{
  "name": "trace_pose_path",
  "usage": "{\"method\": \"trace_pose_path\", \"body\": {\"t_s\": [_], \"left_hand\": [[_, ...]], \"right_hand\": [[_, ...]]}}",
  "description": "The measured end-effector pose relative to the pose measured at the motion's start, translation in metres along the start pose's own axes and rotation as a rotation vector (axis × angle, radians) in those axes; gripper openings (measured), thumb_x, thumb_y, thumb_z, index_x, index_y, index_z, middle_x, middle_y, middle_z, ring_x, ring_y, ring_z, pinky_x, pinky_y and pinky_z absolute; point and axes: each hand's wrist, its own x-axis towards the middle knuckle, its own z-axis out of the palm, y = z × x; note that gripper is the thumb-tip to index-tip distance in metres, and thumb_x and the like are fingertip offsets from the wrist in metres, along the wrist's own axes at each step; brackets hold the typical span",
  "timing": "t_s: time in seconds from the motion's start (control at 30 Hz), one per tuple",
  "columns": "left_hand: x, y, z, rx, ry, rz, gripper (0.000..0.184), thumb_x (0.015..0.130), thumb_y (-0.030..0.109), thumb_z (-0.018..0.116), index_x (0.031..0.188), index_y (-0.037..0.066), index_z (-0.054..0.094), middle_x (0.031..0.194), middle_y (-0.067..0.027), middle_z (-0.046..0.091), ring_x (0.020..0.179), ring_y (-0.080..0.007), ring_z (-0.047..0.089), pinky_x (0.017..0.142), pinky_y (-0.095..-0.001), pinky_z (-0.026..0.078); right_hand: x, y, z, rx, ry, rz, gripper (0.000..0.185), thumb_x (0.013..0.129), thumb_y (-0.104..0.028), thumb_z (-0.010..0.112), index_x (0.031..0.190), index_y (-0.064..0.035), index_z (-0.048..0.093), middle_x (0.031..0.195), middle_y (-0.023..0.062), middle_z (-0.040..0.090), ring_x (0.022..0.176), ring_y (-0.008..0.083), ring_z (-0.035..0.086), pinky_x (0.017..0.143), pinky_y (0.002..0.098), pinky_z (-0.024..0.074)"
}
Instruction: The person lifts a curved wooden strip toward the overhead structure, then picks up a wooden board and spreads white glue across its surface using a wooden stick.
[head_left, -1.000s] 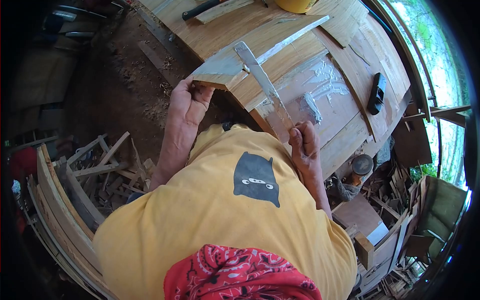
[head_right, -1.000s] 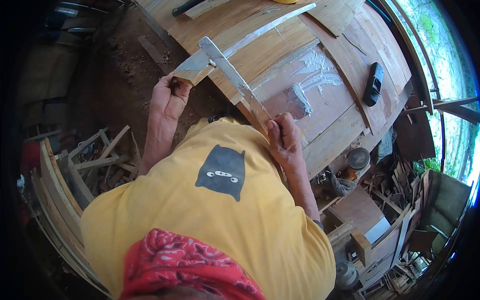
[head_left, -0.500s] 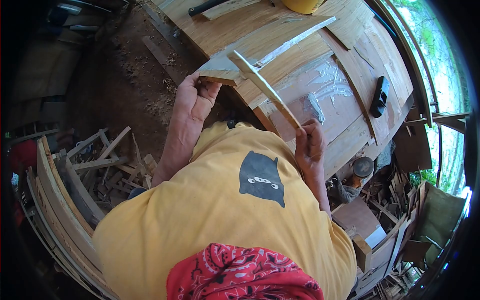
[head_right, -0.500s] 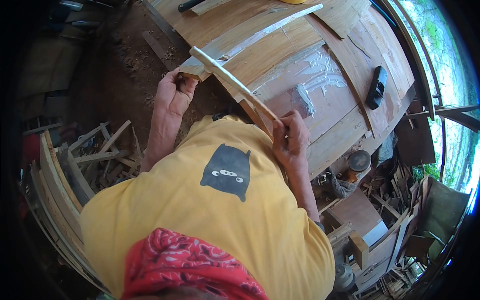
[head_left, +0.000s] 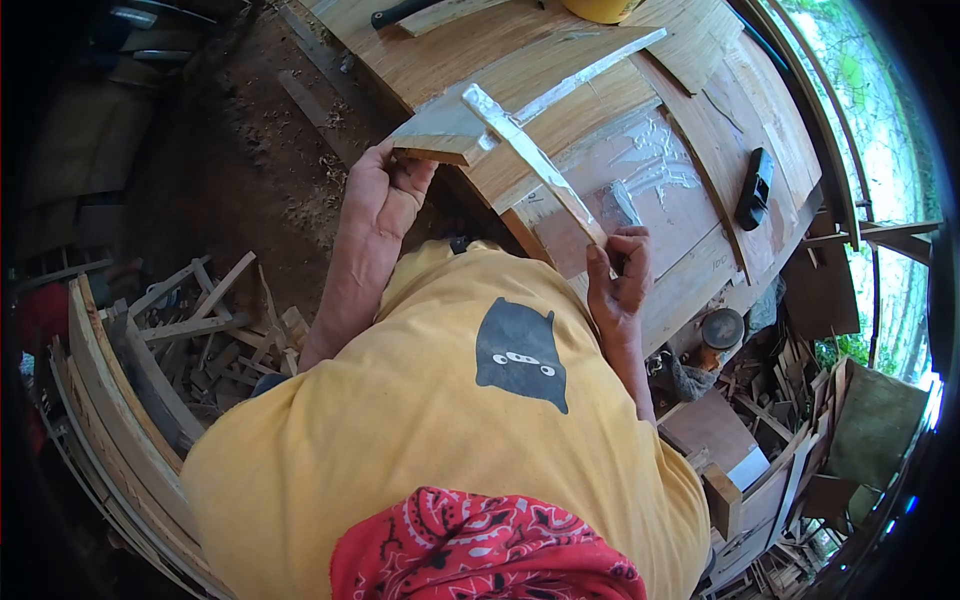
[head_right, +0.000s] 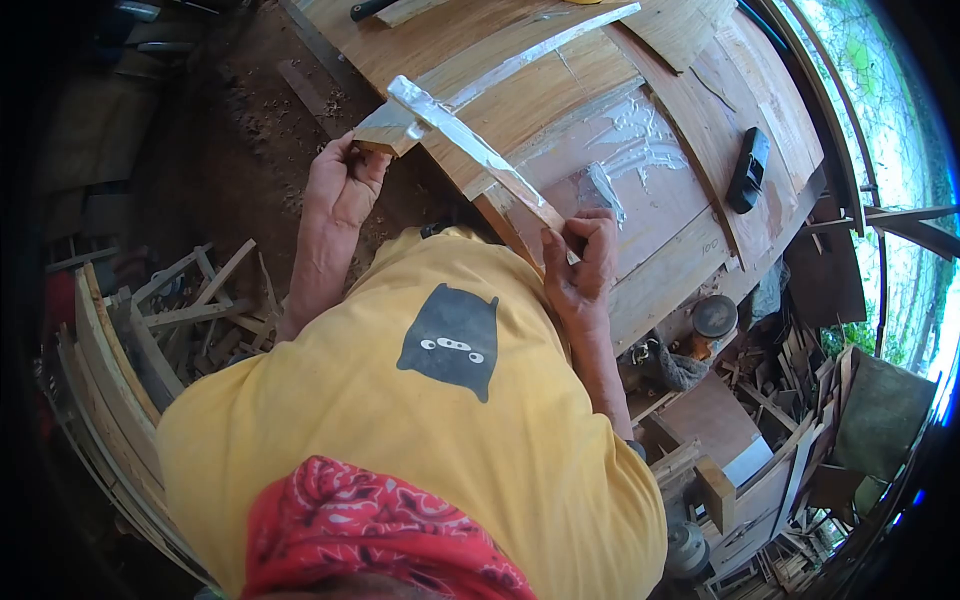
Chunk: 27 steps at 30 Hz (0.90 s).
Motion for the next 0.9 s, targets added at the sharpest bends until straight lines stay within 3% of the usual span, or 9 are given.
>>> {"method": "trace_pose_path", "body": {"t_s": [0.17, 0.27, 0.37, 0.47, 0.5, 0.67, 0.8, 0.9], "left_hand": [[-0.007, -0.002, 0.011, 0.008, 0.007, 0.030, 0.024, 0.102, 0.007, 0.047, 0.112, -0.014, 0.054, 0.110, -0.0254, 0.065, 0.093, -0.0357, 0.071, 0.078, -0.0405, 0.067], [-0.004, 0.000, 0.008, 0.020, 0.014, 0.017, 0.024, 0.102, 0.007, 0.047, 0.112, -0.014, 0.054, 0.109, -0.0250, 0.065, 0.092, -0.0350, 0.071, 0.078, -0.0403, 0.067], [-0.005, -0.002, 0.011, 0.005, 0.011, 0.024, 0.024, 0.101, 0.007, 0.049, 0.112, -0.013, 0.054, 0.108, -0.0239, 0.066, 0.092, -0.0345, 0.071, 0.077, -0.0401, 0.067], [-0.006, -0.001, 0.012, 0.032, 0.025, 0.034, 0.024, 0.101, 0.007, 0.049, 0.112, -0.013, 0.055, 0.107, -0.0233, 0.066, 0.091, -0.0343, 0.071, 0.076, -0.0401, 0.067], [-0.005, 0.000, 0.012, 0.028, 0.038, 0.031, 0.024, 0.102, 0.008, 0.048, 0.113, -0.013, 0.055, 0.106, -0.0227, 0.066, 0.091, -0.0340, 0.071, 0.076, -0.0416, 0.067], [-0.004, 0.001, 0.011, -0.002, 0.051, 0.004, 0.025, 0.102, 0.009, 0.047, 0.112, -0.012, 0.055, 0.101, -0.0204, 0.066, 0.087, -0.0331, 0.071, 0.076, -0.0447, 0.067], [0.001, 0.004, -0.001, -0.039, -0.004, -0.023, 0.023, 0.101, 0.008, 0.050, 0.109, -0.012, 0.056, 0.107, -0.0243, 0.066, 0.091, -0.0342, 0.072, 0.076, -0.0399, 0.067], [0.002, 0.004, -0.001, -0.048, 0.002, -0.012, 0.023, 0.102, 0.008, 0.050, 0.110, -0.012, 0.056, 0.108, -0.0252, 0.066, 0.091, -0.0343, 0.072, 0.075, -0.0398, 0.067]], "right_hand": [[0.001, 0.013, -0.005, 0.002, -0.001, 0.025, 0.024, 0.086, -0.001, 0.074, 0.095, -0.0014, 0.051, 0.090, 0.0087, 0.050, 0.077, 0.0158, 0.051, 0.062, 0.0259, 0.0433], [0.009, 0.003, -0.004, -0.013, -0.029, -0.045, 0.021, 0.091, -0.005, 0.071, 0.092, -0.0014, 0.051, 0.091, 0.0078, 0.050, 0.076, 0.0137, 0.049, 0.059, 0.0253, 0.0402], [0.022, -0.005, 0.012, 0.291, -0.153, -0.002, 0.028, 0.103, -0.027, 0.060, 0.088, -0.0044, 0.053, 0.083, 0.0013, 0.051, 0.066, 0.0070, 0.041, 0.056, 0.0224, 0.0318], [0.038, -0.036, 0.016, 0.415, -0.394, 0.337, 0.040, 0.106, -0.040, 0.051, 0.083, -0.0071, 0.052, 0.071, -0.0025, 0.048, 0.062, 0.0059, 0.040, 0.054, 0.0233, 0.0314], [0.041, -0.036, 0.023, 0.431, -0.388, 0.332, 0.043, 0.106, -0.042, 0.051, 0.080, -0.0086, 0.049, 0.065, -0.0038, 0.047, 0.057, 0.0050, 0.038, 0.052, 0.0239, 0.0311], [0.041, -0.013, 0.025, 0.361, -0.460, 0.349, 0.042, 0.106, -0.041, 0.052, 0.079, -0.0092, 0.048, 0.066, -0.0038, 0.047, 0.055, 0.0051, 0.039, 0.050, 0.0243, 0.0315], [0.029, -0.005, 0.011, 0.288, -0.442, 0.361, 0.042, 0.105, -0.042, 0.053, 0.079, -0.0091, 0.048, 0.065, -0.0042, 0.046, 0.055, 0.0051, 0.039, 0.050, 0.0252, 0.0311], [0.013, 0.014, -0.003, 0.289, -0.451, 0.446, 0.039, 0.104, -0.038, 0.058, 0.081, -0.0071, 0.053, 0.069, -0.0045, 0.049, 0.065, 0.0055, 0.043, 0.057, 0.0247, 0.0353]]}}
